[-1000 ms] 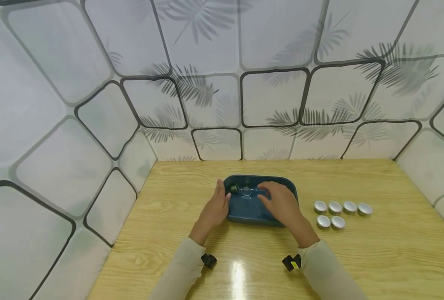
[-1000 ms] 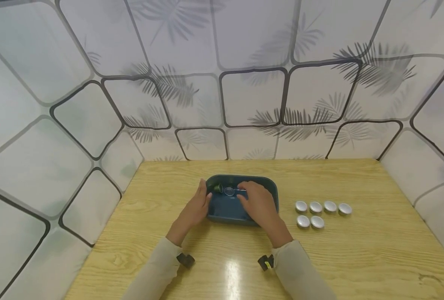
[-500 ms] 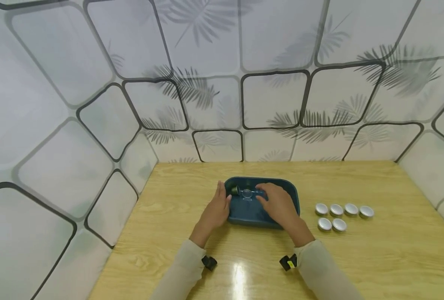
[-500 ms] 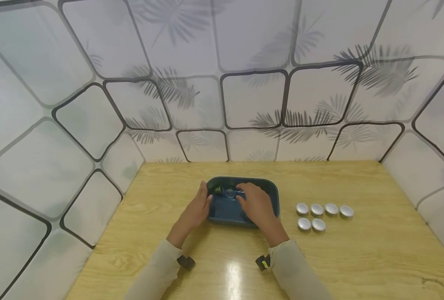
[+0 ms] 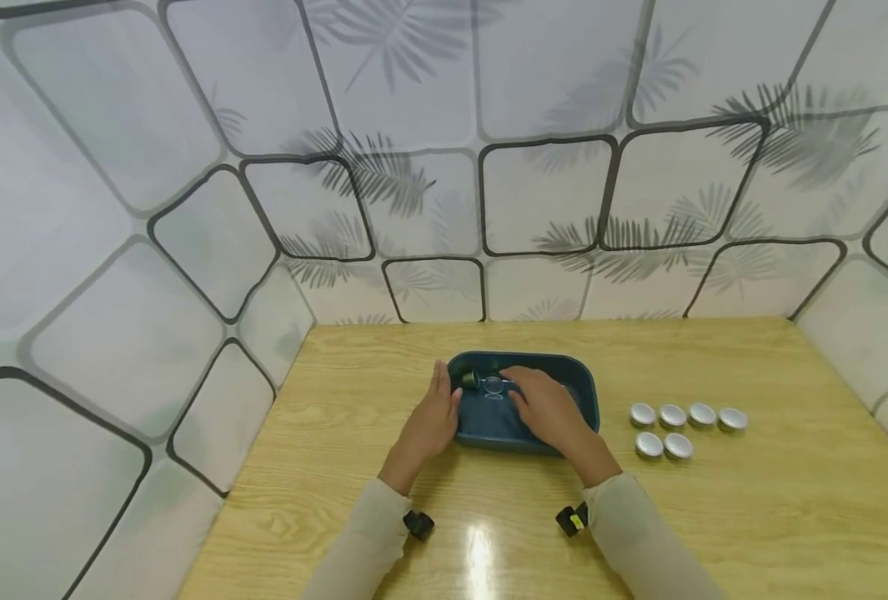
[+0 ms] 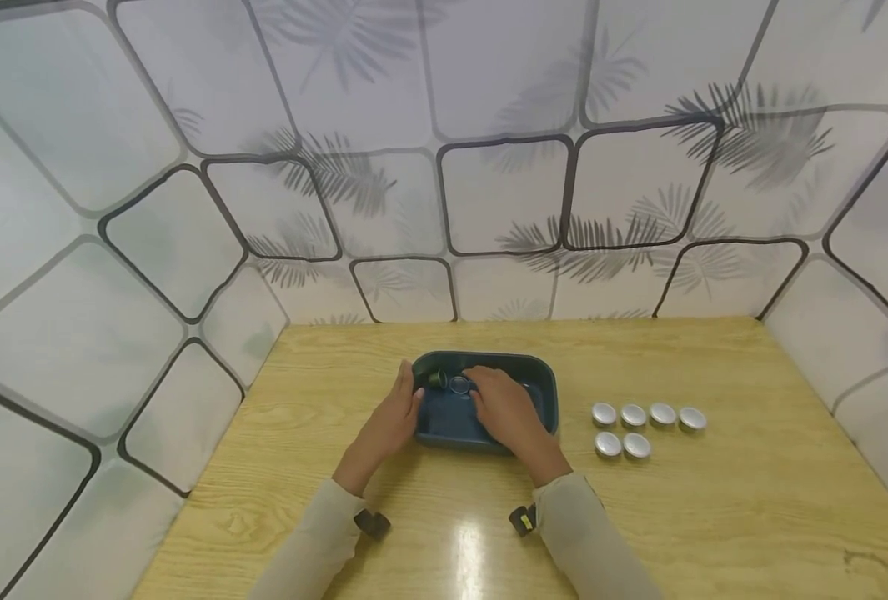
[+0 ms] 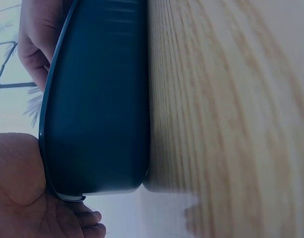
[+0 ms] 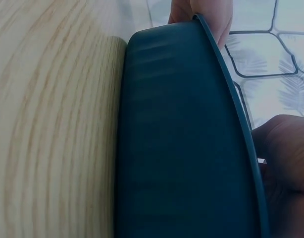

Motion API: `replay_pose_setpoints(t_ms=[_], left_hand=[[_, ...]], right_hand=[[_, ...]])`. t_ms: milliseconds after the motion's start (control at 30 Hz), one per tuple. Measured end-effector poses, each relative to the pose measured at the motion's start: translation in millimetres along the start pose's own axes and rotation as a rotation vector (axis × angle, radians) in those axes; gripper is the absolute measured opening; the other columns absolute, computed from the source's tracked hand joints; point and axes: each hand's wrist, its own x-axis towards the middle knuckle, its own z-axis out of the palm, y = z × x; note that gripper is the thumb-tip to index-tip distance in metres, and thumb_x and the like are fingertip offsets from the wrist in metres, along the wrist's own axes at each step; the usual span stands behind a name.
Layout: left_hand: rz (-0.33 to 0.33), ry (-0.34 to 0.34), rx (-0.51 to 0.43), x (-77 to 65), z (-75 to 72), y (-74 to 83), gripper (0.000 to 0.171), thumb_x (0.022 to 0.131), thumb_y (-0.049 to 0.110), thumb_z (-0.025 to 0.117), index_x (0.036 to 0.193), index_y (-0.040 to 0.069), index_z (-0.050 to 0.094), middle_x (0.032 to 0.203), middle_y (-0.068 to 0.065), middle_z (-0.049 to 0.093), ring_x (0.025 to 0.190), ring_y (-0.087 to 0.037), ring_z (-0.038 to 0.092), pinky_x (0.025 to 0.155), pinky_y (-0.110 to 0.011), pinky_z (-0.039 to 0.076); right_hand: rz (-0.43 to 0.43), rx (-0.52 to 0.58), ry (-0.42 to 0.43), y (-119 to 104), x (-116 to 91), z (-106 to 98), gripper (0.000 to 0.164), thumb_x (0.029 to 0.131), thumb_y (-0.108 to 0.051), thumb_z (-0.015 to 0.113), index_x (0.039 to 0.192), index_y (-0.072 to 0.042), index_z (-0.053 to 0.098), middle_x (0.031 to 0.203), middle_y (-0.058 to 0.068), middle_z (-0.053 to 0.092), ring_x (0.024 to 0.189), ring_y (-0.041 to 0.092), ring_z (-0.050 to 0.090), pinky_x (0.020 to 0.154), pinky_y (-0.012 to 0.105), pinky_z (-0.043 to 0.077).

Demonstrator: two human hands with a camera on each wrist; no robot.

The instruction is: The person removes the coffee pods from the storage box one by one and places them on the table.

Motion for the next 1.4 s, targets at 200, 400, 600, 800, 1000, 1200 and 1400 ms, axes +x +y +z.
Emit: replay_pose_setpoints(t_ms=[200, 400, 600, 800, 1000, 1200, 1400], left_hand=[[0.004, 0.002, 0.017, 2.2, -1.2, -0.4, 0.063, 0.114, 0.029, 0.029, 0.159, -0.008, 0.006, 0.167, -0.026, 0.004, 0.151, -0.037, 0.022, 0.118, -0.049, 0.03], [0.003, -0.009, 0.007, 3.1, -1.0, 1.2, 0.063, 0.114, 0.029, 0.028, 0.159, -0.008, 0.005, 0.167, -0.026, 0.002, 0.151, -0.037, 0.021, 0.119, -0.048, 0.029], [-0.01, -0.011, 0.003, 2.5, -2.4, 3.2, 0.063, 0.114, 0.031, 0.028, 0.16, -0.006, 0.004, 0.167, -0.023, 0.0, 0.151, -0.036, 0.023, 0.118, -0.048, 0.031], [0.005, -0.001, 0.011, 4.0, -3.5, 3.3, 0.062, 0.114, 0.027, 0.03, 0.159, -0.008, 0.006, 0.167, -0.026, 0.003, 0.15, -0.037, 0.024, 0.117, -0.048, 0.032], [-0.002, -0.006, 0.01, 1.3, -2.8, 3.5, 0.063, 0.114, 0.028, 0.03, 0.159, -0.008, 0.006, 0.167, -0.025, 0.002, 0.15, -0.037, 0.024, 0.117, -0.049, 0.032], [-0.004, 0.0, -0.008, -0.8, -2.4, 2.4, 0.062, 0.114, 0.027, 0.031, 0.159, -0.008, 0.006, 0.167, -0.024, 0.002, 0.151, -0.036, 0.022, 0.118, -0.049, 0.031], [-0.01, -0.001, -0.003, -0.8, -2.0, 2.2, 0.062, 0.114, 0.028, 0.03, 0.16, -0.006, 0.006, 0.167, -0.024, 0.002, 0.151, -0.036, 0.023, 0.118, -0.048, 0.031]], right_hand=[[-0.019, 0.017, -0.056, 1.6, 4.4, 0.3, 0.038, 0.099, -0.008, 0.067, 0.136, -0.003, 0.064, 0.138, 0.017, 0.061, 0.124, 0.037, 0.06, 0.1, 0.053, 0.05], [-0.034, -0.023, -0.137, 2.6, 9.7, 0.6, 0.04, 0.1, -0.009, 0.065, 0.139, -0.002, 0.061, 0.142, 0.021, 0.057, 0.128, 0.039, 0.056, 0.103, 0.054, 0.047], [-0.058, -0.061, -0.182, 1.0, 19.7, -0.3, 0.044, 0.1, -0.01, 0.066, 0.142, -0.002, 0.058, 0.147, 0.023, 0.052, 0.131, 0.041, 0.053, 0.104, 0.055, 0.046], [-0.065, -0.077, -0.254, 0.1, 27.7, -0.6, 0.043, 0.102, -0.008, 0.062, 0.144, -0.002, 0.056, 0.152, 0.021, 0.048, 0.133, 0.04, 0.052, 0.104, 0.053, 0.046], [-0.049, -0.1, -0.34, -0.7, 33.2, 2.6, 0.042, 0.102, -0.004, 0.058, 0.144, -0.003, 0.056, 0.156, 0.019, 0.043, 0.136, 0.039, 0.049, 0.107, 0.052, 0.044], [-0.023, -0.103, -0.417, -1.8, 37.4, 5.8, 0.046, 0.101, 0.001, 0.058, 0.146, -0.003, 0.054, 0.158, 0.019, 0.04, 0.139, 0.038, 0.046, 0.107, 0.052, 0.044], [-0.051, -0.125, -0.427, 1.2, 39.2, 9.9, 0.045, 0.102, -0.002, 0.058, 0.147, -0.003, 0.054, 0.156, 0.019, 0.043, 0.138, 0.038, 0.047, 0.108, 0.051, 0.044]])
